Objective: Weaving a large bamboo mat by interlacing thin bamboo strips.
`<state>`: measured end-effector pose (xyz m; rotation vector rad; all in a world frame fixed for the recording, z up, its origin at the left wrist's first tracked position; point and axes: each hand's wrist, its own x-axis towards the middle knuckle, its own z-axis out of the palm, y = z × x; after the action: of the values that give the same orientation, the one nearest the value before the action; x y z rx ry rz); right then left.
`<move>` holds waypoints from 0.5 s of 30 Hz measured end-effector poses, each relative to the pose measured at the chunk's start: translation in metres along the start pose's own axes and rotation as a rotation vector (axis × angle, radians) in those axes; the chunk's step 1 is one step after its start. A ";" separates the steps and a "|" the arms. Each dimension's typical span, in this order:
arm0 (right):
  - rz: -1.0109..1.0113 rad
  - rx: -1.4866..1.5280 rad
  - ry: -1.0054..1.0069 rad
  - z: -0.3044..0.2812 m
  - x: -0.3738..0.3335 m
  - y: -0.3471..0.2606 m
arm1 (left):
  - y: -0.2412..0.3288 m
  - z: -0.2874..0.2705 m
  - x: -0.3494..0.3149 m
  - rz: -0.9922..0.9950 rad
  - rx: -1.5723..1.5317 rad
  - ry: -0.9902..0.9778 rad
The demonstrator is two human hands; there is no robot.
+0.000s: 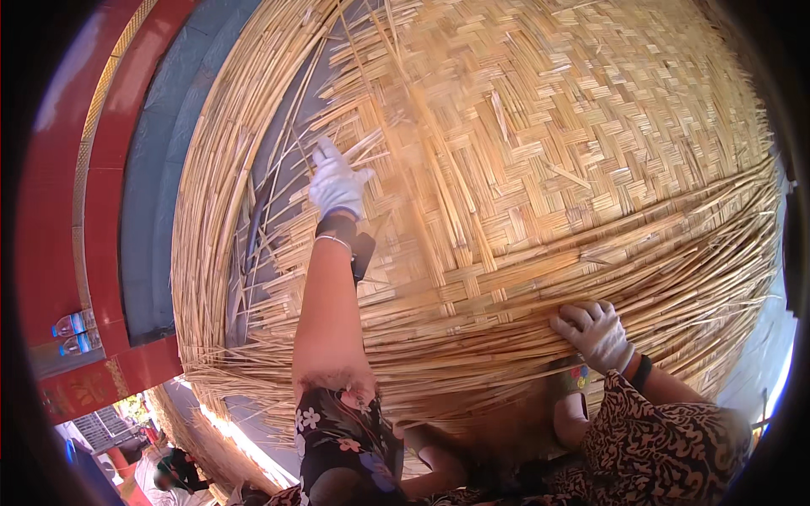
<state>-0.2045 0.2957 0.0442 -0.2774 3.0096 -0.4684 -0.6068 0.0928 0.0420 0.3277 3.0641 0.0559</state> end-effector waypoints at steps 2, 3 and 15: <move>0.022 0.001 -0.026 -0.002 0.004 0.002 | -0.002 0.008 0.016 0.002 -0.030 -0.036; 0.015 0.011 -0.022 -0.003 0.005 0.003 | -0.003 0.013 0.023 0.036 -0.007 0.004; -0.016 0.036 -0.004 -0.001 0.004 0.004 | -0.018 -0.006 -0.002 0.196 0.211 0.085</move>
<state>-0.2093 0.2992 0.0436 -0.2998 2.9941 -0.5222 -0.6085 0.0748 0.0469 0.6524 3.1152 -0.2526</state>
